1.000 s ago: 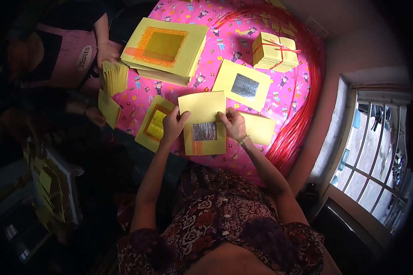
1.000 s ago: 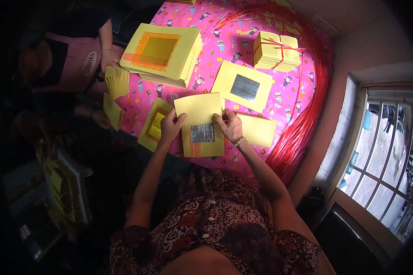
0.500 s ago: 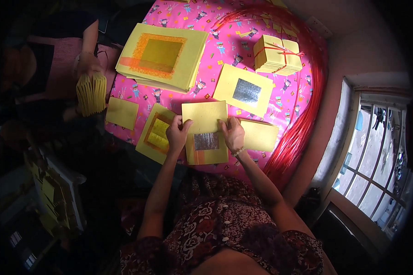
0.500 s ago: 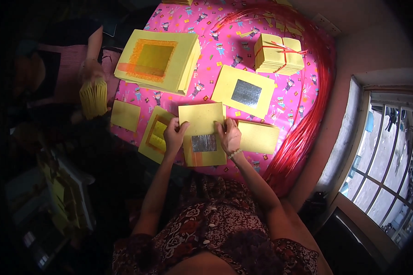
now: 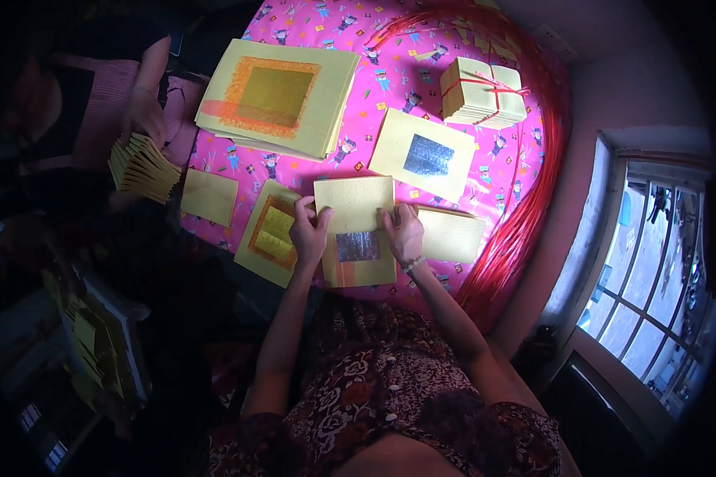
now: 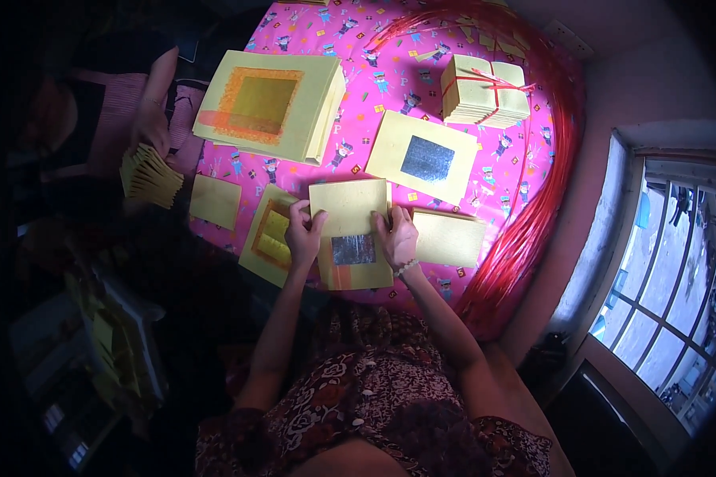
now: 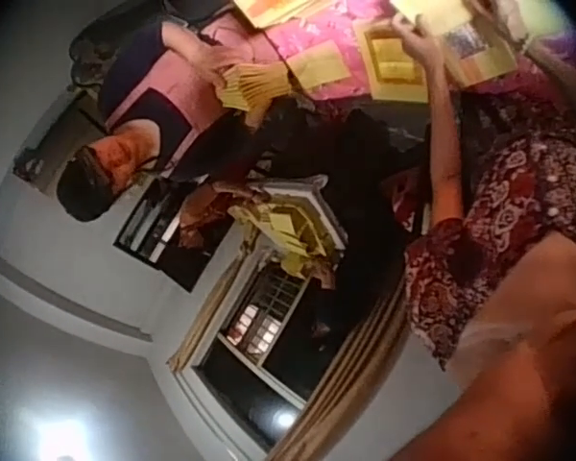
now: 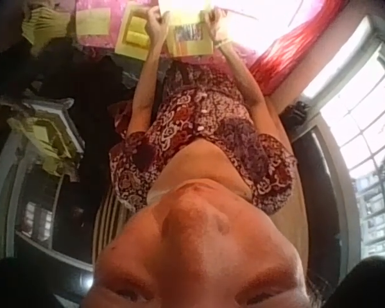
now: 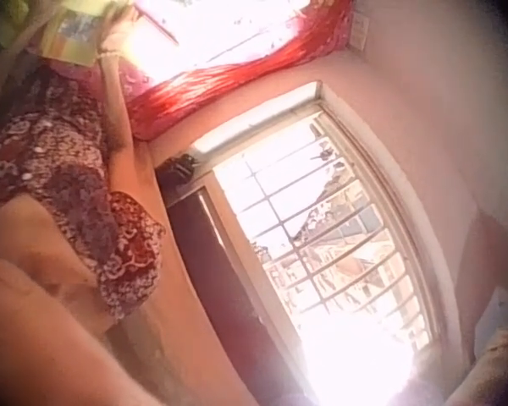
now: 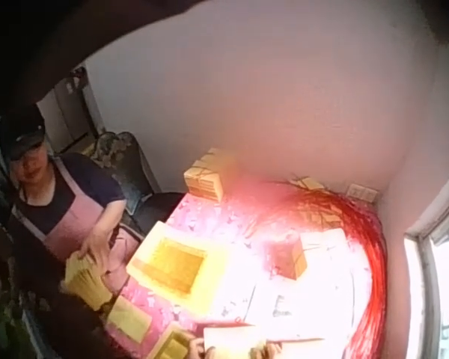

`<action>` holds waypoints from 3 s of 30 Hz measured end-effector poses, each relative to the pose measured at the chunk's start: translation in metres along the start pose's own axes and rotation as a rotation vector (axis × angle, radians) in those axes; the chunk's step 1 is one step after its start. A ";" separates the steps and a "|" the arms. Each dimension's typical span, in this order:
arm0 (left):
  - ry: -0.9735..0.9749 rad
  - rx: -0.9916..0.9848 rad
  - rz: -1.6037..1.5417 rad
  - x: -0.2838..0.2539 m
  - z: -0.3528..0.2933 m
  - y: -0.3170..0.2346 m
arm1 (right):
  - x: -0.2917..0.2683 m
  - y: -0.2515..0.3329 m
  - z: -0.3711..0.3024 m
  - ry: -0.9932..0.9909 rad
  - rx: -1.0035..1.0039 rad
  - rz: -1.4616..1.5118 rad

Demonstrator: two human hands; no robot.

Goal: Bundling stacks of paper and tying them with red ribbons.

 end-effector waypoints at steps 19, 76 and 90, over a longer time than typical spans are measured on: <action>0.012 0.028 0.050 0.000 -0.001 -0.006 | -0.003 -0.001 0.003 0.040 0.047 0.003; -0.143 0.305 0.807 0.045 -0.046 -0.027 | 0.022 -0.004 -0.009 0.218 -0.358 -0.044; -0.121 0.303 0.595 0.037 -0.047 -0.023 | 0.028 0.005 -0.002 0.334 -0.379 -0.145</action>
Point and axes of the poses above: each hand's wrist, its own z-axis towards the middle knuckle, its own x-axis out of the palm, y = z × x, the point moved 3 cm from there along z, towards the middle knuckle, and after that the axes turned 12 degrees about -x, right-handed, at the moved point
